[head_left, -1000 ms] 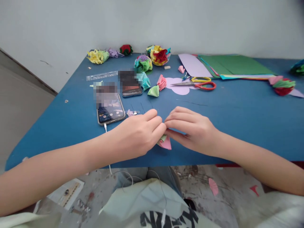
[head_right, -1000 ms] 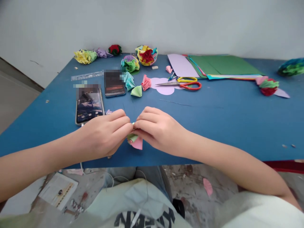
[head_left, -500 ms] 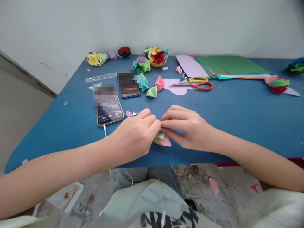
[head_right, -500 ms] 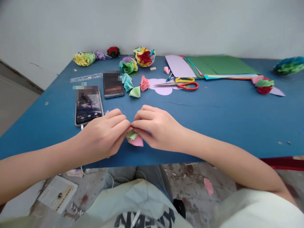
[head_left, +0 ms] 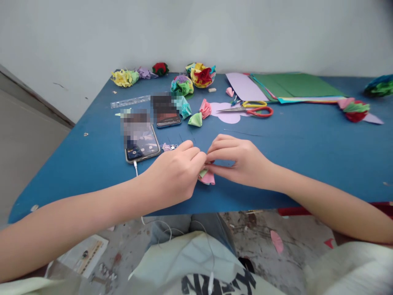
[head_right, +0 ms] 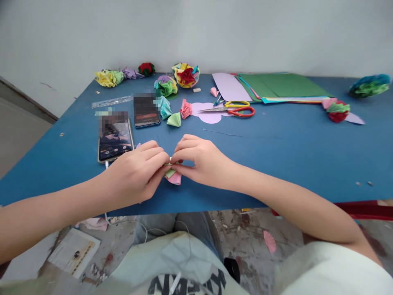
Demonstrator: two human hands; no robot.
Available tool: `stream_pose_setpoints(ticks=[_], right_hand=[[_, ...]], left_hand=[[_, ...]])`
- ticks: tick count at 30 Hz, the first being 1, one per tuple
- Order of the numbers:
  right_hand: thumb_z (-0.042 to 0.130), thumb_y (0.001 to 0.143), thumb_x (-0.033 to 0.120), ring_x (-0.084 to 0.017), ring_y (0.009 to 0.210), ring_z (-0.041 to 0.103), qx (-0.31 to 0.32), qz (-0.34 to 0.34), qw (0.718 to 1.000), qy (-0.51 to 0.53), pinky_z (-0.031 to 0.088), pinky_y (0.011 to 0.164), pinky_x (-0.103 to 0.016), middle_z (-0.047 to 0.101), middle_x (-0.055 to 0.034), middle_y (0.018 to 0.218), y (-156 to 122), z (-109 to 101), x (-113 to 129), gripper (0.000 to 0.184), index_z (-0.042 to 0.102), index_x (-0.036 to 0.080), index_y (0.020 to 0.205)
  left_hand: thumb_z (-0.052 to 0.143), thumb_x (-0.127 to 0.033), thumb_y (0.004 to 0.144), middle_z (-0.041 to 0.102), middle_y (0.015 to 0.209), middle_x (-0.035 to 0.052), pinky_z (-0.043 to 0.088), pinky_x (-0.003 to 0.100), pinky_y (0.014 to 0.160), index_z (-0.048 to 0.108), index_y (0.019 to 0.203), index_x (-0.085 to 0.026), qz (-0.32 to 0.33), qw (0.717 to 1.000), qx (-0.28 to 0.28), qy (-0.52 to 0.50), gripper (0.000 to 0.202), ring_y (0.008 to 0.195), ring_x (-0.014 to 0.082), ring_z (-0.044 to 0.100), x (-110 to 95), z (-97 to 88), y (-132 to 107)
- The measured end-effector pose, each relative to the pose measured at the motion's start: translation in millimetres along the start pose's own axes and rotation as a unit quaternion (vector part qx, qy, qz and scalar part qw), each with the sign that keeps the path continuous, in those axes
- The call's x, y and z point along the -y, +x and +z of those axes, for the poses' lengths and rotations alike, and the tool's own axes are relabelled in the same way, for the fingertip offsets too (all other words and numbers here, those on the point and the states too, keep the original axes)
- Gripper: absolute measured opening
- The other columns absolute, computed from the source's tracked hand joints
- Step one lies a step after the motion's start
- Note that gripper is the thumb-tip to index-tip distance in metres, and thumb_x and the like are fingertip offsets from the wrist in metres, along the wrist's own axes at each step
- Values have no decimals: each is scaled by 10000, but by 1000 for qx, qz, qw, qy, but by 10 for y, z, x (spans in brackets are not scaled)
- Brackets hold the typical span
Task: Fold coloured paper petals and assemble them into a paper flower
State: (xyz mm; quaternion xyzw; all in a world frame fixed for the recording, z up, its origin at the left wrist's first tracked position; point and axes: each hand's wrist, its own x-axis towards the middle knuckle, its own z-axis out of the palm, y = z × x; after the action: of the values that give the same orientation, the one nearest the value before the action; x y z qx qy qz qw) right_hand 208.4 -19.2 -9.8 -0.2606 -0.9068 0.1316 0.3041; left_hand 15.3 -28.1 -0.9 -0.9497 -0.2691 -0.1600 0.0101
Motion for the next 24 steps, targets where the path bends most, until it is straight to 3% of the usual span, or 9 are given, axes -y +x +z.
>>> stream_pose_setpoints(ticks=[3,6,7,9,12,14,15,18,24], right_hand=[[567,805,175,-135,713,542,-47,-13,999,-10,489,686,-309,639,-48,765,-6,-2,-16,62,625,160,819],[574,784,145,-142,726,571,-143,-15,990,-13,500,688,-308,638,-46,775,-11,-33,-39,84,606,179,853],[576,775,132,-144,728,577,-165,-11,986,-8,504,683,-305,635,-45,772,-12,-43,-50,101,601,183,858],[575,762,119,-148,730,585,-185,-7,983,4,511,674,-303,627,-47,769,-11,-51,-73,121,594,182,862],[566,762,122,-154,741,585,-171,-19,985,18,513,671,-310,624,-61,786,-2,-34,-99,116,589,169,865],[559,769,124,-151,738,578,-164,-25,986,23,509,662,-307,619,-66,782,6,-18,-105,106,587,163,864],[558,773,124,-149,733,573,-162,-24,986,24,506,657,-306,616,-65,776,9,-13,-106,101,587,162,862],[563,776,123,-145,729,561,-157,-19,987,26,500,654,-307,612,-67,769,15,-13,-112,94,588,152,862],[539,791,127,-142,735,553,-139,1,989,48,492,666,-313,612,-66,794,6,-22,-138,106,582,153,885]], left_hand=[[448,-227,857,532,728,30,400,270,630,521,796,-135,-101,984,-55,-134,132,716,146,462,65,-54,13],[422,-349,882,550,868,43,429,229,611,483,937,-156,-209,911,-149,-323,210,778,126,517,162,-89,45],[407,-372,887,555,924,58,445,226,623,465,981,-159,-221,879,-148,-395,240,834,135,538,192,-88,58],[420,-408,877,561,1011,94,485,260,692,442,1055,-151,-225,808,-92,-537,314,947,171,559,228,-74,81],[461,-372,868,581,1058,126,497,352,815,409,1131,-143,-201,690,29,-694,353,947,189,607,213,-67,101],[486,-313,866,601,1051,117,501,336,808,436,1118,-155,-189,647,86,-734,301,938,182,620,181,-95,104],[490,-296,867,607,1049,112,504,312,783,465,1093,-157,-192,642,99,-736,267,937,176,620,170,-115,105],[491,-320,868,616,1037,107,497,259,714,544,1007,-142,-222,662,100,-709,233,894,155,618,173,-164,103],[569,-349,815,613,1028,99,493,250,697,568,1012,-148,-240,674,101,-691,281,906,159,595,236,-139,102]])
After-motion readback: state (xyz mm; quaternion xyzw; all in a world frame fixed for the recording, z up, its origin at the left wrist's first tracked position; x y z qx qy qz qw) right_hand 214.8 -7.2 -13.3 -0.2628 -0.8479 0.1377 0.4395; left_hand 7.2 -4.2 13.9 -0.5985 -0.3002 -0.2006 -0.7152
